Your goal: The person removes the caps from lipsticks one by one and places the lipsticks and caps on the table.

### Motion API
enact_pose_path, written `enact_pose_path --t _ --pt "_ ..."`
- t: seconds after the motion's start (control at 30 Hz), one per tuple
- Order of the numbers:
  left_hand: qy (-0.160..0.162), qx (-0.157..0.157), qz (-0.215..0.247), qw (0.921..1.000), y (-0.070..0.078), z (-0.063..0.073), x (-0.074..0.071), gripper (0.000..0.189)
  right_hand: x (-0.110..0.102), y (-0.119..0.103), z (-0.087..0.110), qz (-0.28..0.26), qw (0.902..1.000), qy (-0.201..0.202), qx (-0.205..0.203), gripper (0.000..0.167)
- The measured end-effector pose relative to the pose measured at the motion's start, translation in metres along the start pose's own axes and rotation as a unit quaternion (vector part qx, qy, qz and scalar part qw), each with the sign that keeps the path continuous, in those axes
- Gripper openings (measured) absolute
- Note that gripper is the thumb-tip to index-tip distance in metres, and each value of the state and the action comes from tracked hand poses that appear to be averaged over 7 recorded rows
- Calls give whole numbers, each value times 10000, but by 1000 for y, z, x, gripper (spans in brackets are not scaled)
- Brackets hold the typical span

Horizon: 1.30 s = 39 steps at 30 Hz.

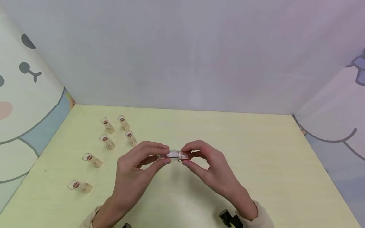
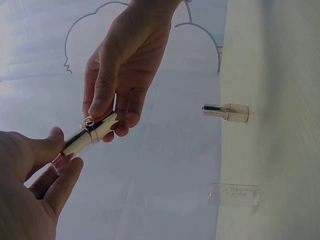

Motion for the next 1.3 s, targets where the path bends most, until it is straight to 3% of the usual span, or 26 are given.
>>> enact_pose_path --t 0.5,0.67,0.87,1.3 --pt "136 234 -288 9992 6 -3 -3 35 -3 -6 0 102 9996 194 -161 27" --pt "124 172 -232 9995 5 -3 -7 38 -3 -5 0 26 9998 143 -126 27" --pt "328 63 -15 9994 7 -7 -22 40 -8 -1 0 -67 9997 214 -52 28" --pt "375 124 27 9992 10 -9 -26 40 -10 0 1 -178 9994 272 -124 28"
Point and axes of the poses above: each hand's wrist, its own z-axis away from the middle knuckle, its own x-axis out of the palm, y = z × x, the point moved 10 cm from there along -z, towards the middle knuckle, and after that the axes turned 4 degrees about z, right-handed, at the moved point
